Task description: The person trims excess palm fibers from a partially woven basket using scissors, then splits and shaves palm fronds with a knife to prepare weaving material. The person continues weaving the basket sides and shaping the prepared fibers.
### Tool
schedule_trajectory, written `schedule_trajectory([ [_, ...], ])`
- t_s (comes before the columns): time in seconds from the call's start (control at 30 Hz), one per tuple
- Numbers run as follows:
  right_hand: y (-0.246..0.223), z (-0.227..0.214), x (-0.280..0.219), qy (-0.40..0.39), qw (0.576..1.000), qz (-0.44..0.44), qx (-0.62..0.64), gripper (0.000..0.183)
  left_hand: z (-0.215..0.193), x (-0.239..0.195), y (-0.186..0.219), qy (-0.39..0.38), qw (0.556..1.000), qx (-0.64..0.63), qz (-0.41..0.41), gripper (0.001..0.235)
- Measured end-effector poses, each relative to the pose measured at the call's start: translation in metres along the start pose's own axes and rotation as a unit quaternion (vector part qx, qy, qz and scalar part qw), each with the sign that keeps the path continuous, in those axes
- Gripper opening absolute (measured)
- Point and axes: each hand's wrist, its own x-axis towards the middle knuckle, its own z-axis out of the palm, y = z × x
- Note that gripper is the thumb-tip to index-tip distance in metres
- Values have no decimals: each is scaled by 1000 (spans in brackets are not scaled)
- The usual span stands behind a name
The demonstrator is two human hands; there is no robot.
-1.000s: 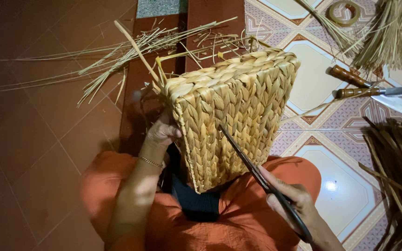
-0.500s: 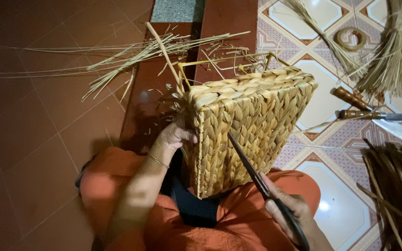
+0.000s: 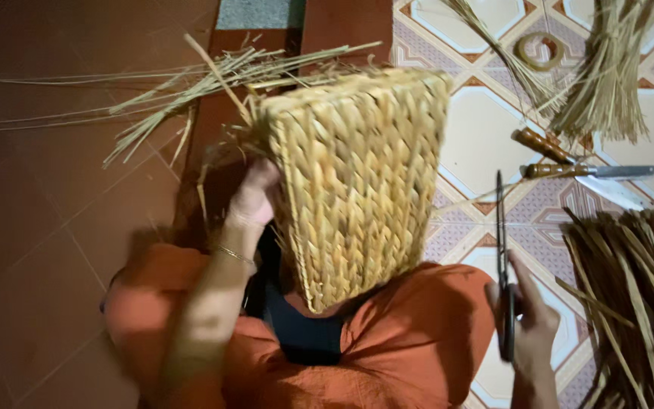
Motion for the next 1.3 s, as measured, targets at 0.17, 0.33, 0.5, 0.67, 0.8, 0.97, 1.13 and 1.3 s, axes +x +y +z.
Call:
schedule_trajectory([
  [0.17, 72, -19, 23, 36, 977, 111, -176, 61, -12, 15, 7, 58, 997, -34, 25, 69],
  [0.33, 148, -27, 35, 54, 916, 19, -398, 52, -36, 27, 13, 94, 995, 5, 40, 71],
  [0.5, 206, -23, 21, 28, 911, -6, -411, 39, -51, 33, 15, 65, 997, -4, 38, 77],
  [0.67, 228, -20, 21, 14, 874, -16, -485, 48, -47, 31, 20, 177, 981, 82, 15, 79],
  [0.8, 194, -23, 36, -42, 834, 38, -549, 37, -38, 35, 16, 105, 993, 34, 30, 82],
  [0.97, 107, -7, 62, -2, 949, -43, -312, 32, -31, 46, 11, 88, 993, 75, 30, 79],
  [1.13, 50, 79, 89, -147, 973, 13, 175, 64, 2, 50, 10, 104, 981, 162, 0, 84],
  [1.3, 30, 141, 98, -100, 963, 27, 248, 65, 69, 53, 14, 79, 959, 270, -36, 79],
])
